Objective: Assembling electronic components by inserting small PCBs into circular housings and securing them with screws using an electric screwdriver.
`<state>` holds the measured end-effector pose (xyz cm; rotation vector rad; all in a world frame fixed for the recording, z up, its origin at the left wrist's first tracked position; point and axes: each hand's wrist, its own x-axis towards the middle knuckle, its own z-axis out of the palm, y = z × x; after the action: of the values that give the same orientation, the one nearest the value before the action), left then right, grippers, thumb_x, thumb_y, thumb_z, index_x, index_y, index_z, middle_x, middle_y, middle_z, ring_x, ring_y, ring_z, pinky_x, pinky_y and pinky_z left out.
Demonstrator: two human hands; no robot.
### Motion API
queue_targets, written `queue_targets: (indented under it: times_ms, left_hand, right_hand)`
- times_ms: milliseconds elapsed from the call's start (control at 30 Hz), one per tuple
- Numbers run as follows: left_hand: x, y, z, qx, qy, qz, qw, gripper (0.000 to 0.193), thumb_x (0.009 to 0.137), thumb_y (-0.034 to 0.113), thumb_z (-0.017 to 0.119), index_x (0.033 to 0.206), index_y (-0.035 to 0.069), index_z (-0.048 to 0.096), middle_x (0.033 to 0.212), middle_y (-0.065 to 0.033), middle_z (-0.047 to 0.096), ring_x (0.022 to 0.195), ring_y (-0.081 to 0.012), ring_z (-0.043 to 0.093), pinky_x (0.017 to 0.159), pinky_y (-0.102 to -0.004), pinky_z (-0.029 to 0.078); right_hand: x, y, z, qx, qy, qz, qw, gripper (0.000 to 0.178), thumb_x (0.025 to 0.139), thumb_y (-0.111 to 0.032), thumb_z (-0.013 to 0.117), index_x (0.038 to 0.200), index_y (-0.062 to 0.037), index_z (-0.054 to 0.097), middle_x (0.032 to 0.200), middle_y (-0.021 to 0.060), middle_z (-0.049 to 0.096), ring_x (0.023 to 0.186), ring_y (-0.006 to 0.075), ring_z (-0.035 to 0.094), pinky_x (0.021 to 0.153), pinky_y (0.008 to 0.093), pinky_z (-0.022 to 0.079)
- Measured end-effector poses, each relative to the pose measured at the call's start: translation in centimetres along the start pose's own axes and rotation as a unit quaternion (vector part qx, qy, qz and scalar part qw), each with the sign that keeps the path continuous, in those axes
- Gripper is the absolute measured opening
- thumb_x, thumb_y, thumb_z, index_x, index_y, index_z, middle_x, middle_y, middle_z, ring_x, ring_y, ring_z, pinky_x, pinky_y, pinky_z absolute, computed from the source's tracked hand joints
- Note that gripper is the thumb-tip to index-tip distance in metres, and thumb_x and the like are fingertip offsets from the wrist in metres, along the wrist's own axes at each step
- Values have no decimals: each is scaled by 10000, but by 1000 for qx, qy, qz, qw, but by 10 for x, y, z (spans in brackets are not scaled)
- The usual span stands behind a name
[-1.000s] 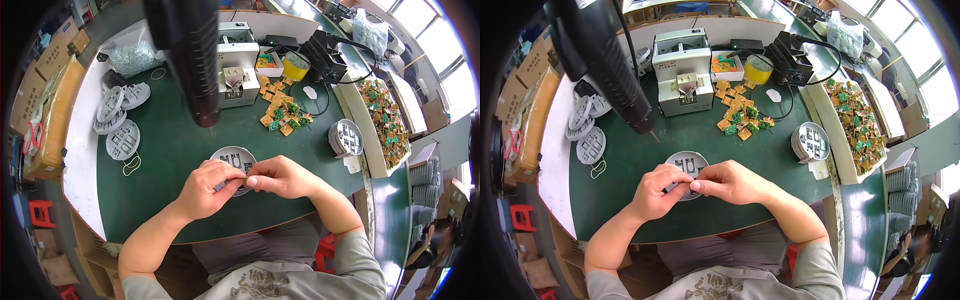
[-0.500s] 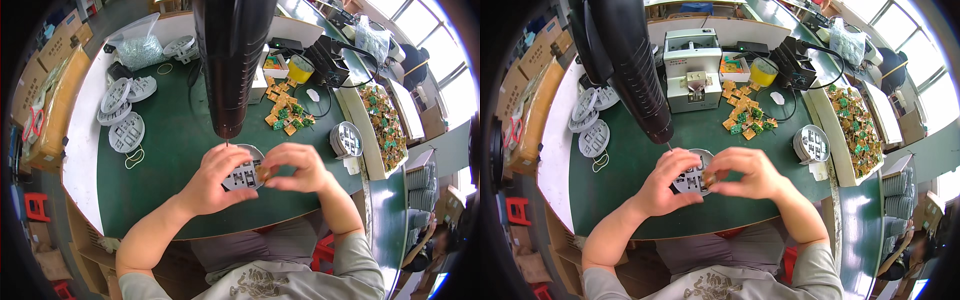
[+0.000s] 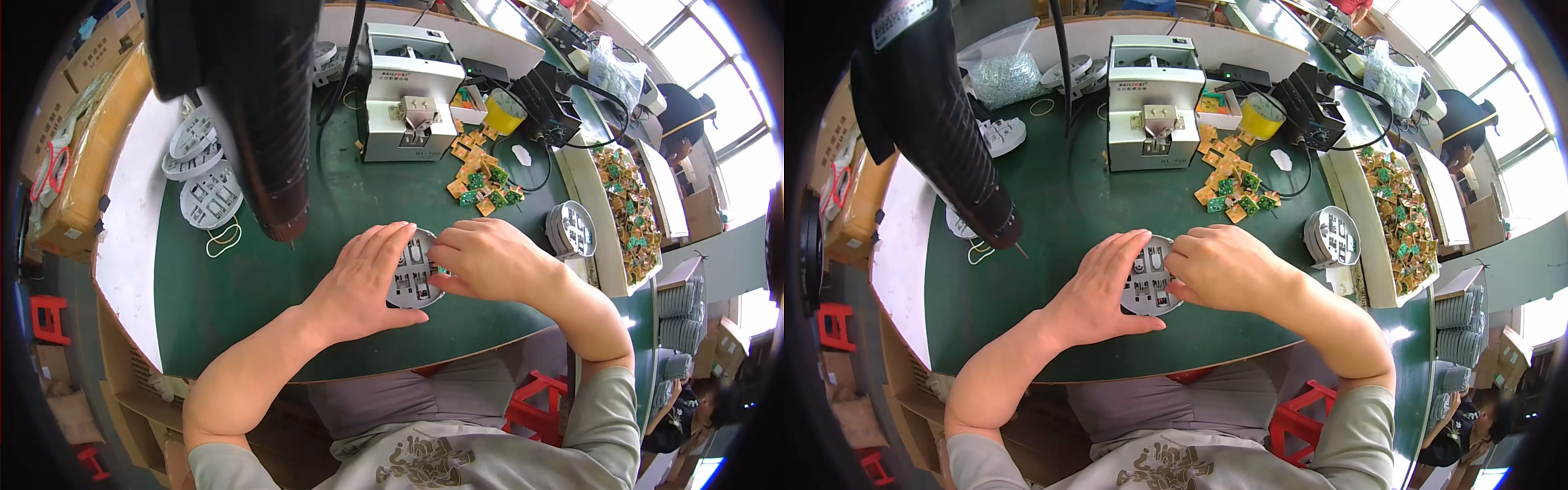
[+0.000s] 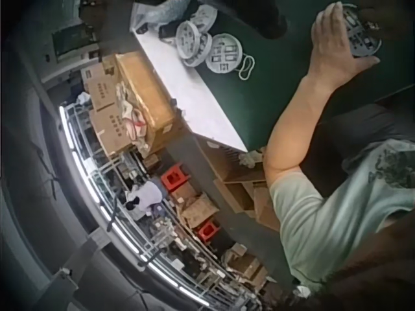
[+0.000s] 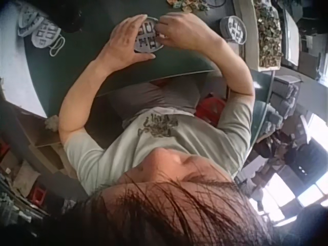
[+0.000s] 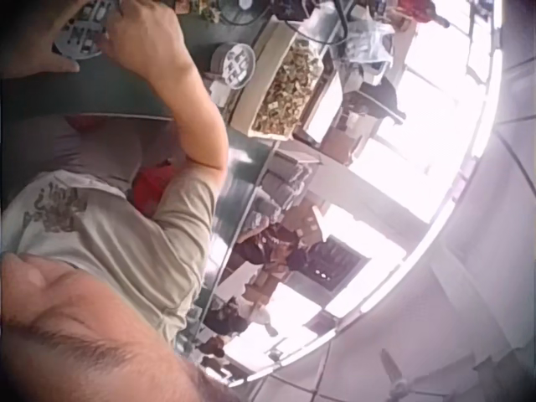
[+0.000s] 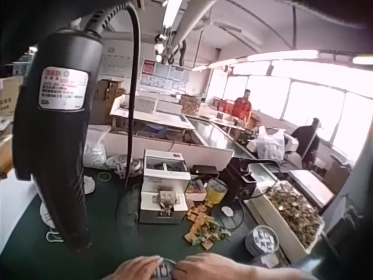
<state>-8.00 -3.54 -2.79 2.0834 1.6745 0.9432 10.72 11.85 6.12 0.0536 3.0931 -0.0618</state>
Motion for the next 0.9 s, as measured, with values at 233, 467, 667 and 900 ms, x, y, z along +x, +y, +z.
queue_targets:
  times_ms: [233, 467, 667, 900]
  left_hand:
    - [-1, -2, 0, 3, 8, 13, 1000, 1078, 778, 438, 871, 1579, 10, 291, 1567, -193, 412, 1436, -366, 423, 1211, -488, 341]
    - [-1, -1, -1, 6, 12, 17, 1000, 1068, 785, 435, 867, 1578, 9, 291, 1562, -194, 417, 1433, -366, 426, 1208, -484, 350]
    - [0, -1, -1, -1, 3, 12, 1000, 1050, 789, 427, 865, 1570, 3, 306, 1554, -197, 425, 1427, -368, 429, 1208, -483, 351]
    - [3, -1, -2, -4, 14, 30, 999, 1039, 787, 417, 869, 1561, -7, 320, 1548, -199, 430, 1421, -365, 433, 1206, -483, 354]
  right_hand:
    - [2, -1, 10, -3, 13, 3, 1000, 222, 887, -245, 762, 995, -78, 662, 889, 66, 607, 787, 251, 620, 719, 365, 524]
    - [1, -9, -4, -36, 37, -7, 999, 189, 903, -242, 726, 967, -77, 662, 893, 66, 620, 804, 239, 625, 738, 352, 528]
    - [-3, -5, 11, -41, 70, 3, 997, 193, 913, -245, 712, 985, -78, 649, 890, 62, 616, 800, 225, 620, 738, 342, 521]
    - [-3, 1, 12, -23, 86, 1, 996, 236, 897, -245, 743, 1039, -79, 654, 943, 54, 638, 809, 223, 612, 752, 340, 526]
